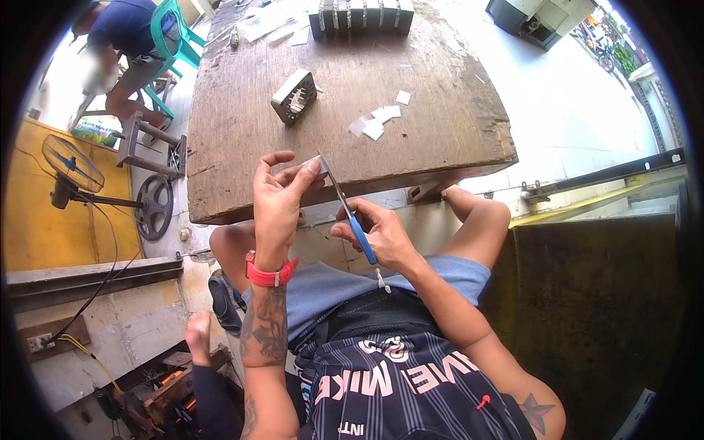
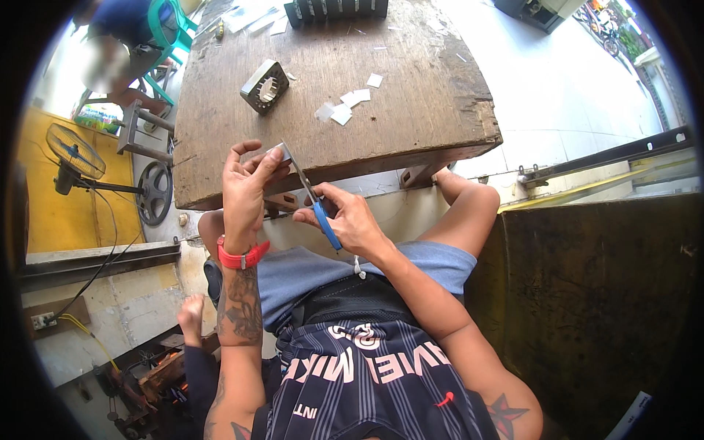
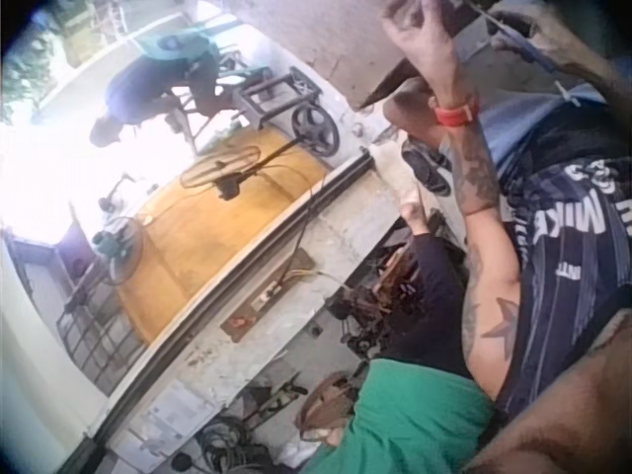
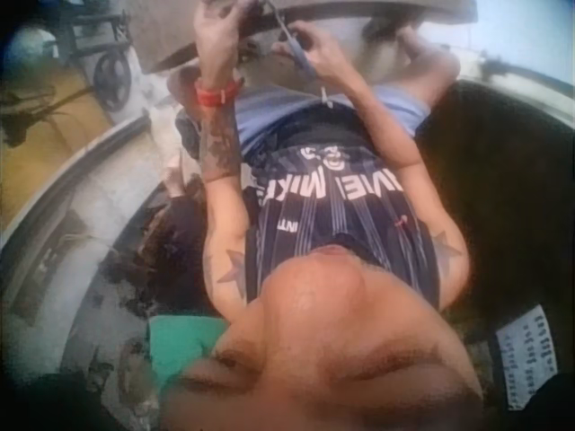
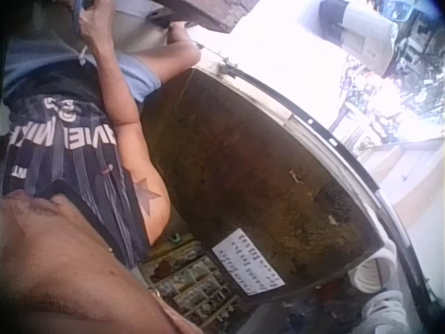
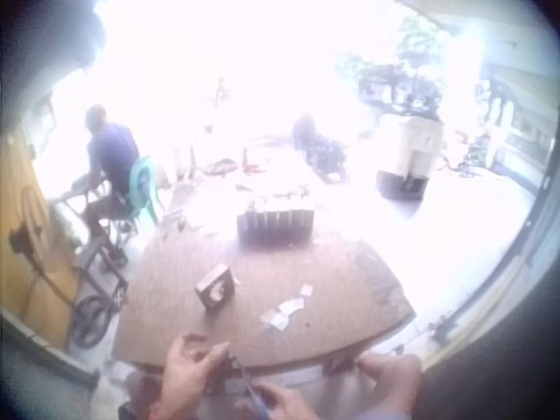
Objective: The person cuts small rectangular pieces from a white strip using scissors and inserts them into the slots of a square metal component. The person repeats this process, cutting and inserting pieces one by one into the component's slots.
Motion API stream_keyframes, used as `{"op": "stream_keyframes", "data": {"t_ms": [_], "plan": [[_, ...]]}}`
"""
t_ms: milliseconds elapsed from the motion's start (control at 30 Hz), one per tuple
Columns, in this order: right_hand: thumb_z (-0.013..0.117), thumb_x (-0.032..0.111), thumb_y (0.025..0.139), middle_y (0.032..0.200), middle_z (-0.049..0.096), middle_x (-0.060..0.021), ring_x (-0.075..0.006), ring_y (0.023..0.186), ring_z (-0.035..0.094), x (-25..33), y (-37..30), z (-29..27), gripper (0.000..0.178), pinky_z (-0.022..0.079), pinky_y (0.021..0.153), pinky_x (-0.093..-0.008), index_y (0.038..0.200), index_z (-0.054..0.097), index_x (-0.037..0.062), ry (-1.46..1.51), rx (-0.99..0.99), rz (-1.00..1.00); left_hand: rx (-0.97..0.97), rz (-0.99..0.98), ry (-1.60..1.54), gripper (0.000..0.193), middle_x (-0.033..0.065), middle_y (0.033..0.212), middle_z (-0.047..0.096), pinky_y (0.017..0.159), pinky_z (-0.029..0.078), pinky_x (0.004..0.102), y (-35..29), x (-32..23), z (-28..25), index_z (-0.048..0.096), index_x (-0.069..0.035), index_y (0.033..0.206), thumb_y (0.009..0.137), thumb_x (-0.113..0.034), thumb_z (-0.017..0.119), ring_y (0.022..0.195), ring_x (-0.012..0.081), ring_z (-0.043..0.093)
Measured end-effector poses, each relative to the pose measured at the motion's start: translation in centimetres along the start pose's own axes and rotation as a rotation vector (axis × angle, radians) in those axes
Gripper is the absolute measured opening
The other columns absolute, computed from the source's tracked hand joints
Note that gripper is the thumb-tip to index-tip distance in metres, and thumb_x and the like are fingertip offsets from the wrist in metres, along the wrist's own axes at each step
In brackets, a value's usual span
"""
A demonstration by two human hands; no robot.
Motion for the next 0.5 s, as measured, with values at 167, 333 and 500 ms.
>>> {"op": "stream_keyframes", "data": {"t_ms": [167, 333, 500], "plan": [[0.088, 0.045, 0.089, 0.067, 0.053, 0.0042, -0.0053, 0.066, 0.044, 0.1, -0.2, -0.5, 0.051, 0.037, 0.058, -0.0266, 0.114, 0.071, 0.0034, 0.028, -0.051, -0.032, -0.002, 0.012, -0.141, 0.023, 0.0103, 0.107, 0.069, 0.088, 0.062, 0.0302, -0.5, 0.0, -0.6, 0.061, 0.002, 0.121, 0.103, -0.007, 0.070, 0.102, 0.0191, 0.074], [0.087, 0.041, 0.091, 0.068, 0.053, 0.0046, -0.0047, 0.067, 0.044, 0.2, -0.2, -1.1, 0.047, 0.037, 0.058, -0.0257, 0.113, 0.070, 0.0036, 0.009, -0.084, -0.035, 0.007, 0.060, 0.040, 0.027, 0.0057, 0.110, 0.068, 0.087, 0.061, 0.0285, -0.8, -0.5, -1.6, 0.067, 0.000, 0.130, 0.104, -0.010, 0.067, 0.102, 0.0134, 0.070], [0.086, 0.032, 0.094, 0.078, 0.061, 0.0039, -0.0041, 0.073, 0.053, 0.2, -0.3, -1.0, 0.039, 0.044, 0.065, -0.0233, 0.115, 0.069, 0.0039, -0.007, -0.056, 0.004, -0.053, 0.064, -0.029, 0.031, 0.0053, 0.116, 0.070, 0.092, 0.061, 0.0285, -0.8, -0.6, -1.6, 0.065, -0.002, 0.137, 0.107, -0.011, 0.065, 0.101, 0.0114, 0.068]]}}
Point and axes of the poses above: each hand's wrist, its own y-axis towards the middle knuckle, its own z-axis out of the palm, x = y × z, the point moved 2 cm from there along y, towards the middle knuckle
